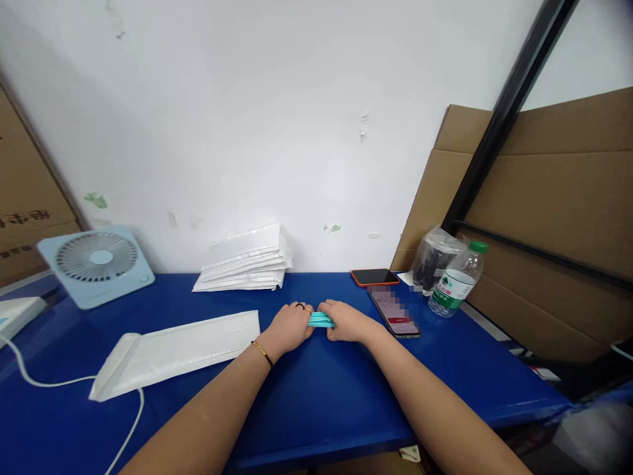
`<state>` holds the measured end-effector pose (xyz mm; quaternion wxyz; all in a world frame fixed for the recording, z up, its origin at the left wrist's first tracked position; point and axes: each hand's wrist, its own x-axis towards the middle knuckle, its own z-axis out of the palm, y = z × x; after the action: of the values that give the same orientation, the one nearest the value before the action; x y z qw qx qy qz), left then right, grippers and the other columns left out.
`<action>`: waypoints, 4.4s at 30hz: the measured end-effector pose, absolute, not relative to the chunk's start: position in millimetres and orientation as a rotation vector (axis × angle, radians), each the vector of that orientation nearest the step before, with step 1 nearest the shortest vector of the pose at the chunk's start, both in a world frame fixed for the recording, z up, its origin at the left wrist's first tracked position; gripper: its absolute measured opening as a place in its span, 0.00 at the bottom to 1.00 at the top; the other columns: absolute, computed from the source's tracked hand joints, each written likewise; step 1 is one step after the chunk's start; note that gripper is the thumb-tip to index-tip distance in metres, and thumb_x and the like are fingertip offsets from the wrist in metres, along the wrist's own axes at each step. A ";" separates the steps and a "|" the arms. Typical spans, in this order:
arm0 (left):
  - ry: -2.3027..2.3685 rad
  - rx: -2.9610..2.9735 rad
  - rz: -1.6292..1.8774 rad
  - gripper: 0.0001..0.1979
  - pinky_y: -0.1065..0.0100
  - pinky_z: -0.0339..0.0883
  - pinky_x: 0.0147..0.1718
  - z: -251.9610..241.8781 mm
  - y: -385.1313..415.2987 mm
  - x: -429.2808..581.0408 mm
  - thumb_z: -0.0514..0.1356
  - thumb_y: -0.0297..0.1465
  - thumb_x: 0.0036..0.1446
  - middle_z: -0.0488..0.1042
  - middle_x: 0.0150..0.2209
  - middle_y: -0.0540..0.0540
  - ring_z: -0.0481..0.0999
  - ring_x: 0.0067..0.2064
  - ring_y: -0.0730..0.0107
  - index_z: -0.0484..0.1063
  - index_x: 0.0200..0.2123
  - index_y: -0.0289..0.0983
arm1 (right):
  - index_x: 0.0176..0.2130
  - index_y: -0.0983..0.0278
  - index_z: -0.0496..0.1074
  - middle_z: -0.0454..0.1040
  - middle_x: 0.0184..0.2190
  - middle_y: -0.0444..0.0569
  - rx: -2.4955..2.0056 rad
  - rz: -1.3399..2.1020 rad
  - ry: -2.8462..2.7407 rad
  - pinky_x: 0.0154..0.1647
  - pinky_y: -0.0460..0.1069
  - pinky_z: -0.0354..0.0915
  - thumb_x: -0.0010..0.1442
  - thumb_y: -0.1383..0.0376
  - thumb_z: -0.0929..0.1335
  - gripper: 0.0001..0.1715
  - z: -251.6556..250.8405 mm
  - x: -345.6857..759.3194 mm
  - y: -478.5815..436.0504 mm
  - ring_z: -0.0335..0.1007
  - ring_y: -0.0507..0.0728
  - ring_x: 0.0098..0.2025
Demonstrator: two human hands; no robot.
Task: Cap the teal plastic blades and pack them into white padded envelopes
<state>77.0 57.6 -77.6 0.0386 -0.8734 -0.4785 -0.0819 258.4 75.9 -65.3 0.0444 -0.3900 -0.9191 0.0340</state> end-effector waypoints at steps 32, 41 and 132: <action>-0.969 -2.545 -0.483 0.12 0.63 0.57 0.36 -35.3 22.7 76.6 0.45 0.29 0.61 0.72 0.30 0.43 0.70 0.35 0.65 0.67 0.31 0.37 | 0.33 0.67 0.70 0.73 0.26 0.47 -1.255 1.902 -2.344 0.24 0.44 0.63 0.50 0.53 0.66 0.19 1.0 239.1 28.7 0.67 0.49 0.23; -1.631 -2.636 -0.174 0.10 0.67 0.60 0.25 -36.2 -7.9 106.0 0.57 0.38 0.48 0.74 0.29 0.43 0.74 0.29 0.61 0.71 0.31 0.38 | 0.37 0.66 0.68 0.74 0.35 0.60 -1.605 -0.176 -2.599 0.38 0.55 0.63 0.54 0.71 0.63 0.08 -12.8 254.3 -19.8 0.71 0.64 0.39; -1.466 -2.995 -2.320 0.36 0.66 0.63 0.40 -42.7 -0.5 71.7 0.64 0.36 0.43 0.69 0.44 0.43 0.69 0.41 0.65 0.55 0.55 0.36 | 0.42 0.60 0.73 0.69 0.47 0.48 -0.685 0.292 -2.919 0.46 0.48 0.59 0.48 0.53 0.69 0.22 174.5 250.3 8.6 0.63 0.56 0.47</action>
<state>71.7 -0.5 -42.7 -0.4446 -0.6604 -0.3233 -0.5116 250.3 8.6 174.5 0.0644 -0.2268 -0.9670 0.0968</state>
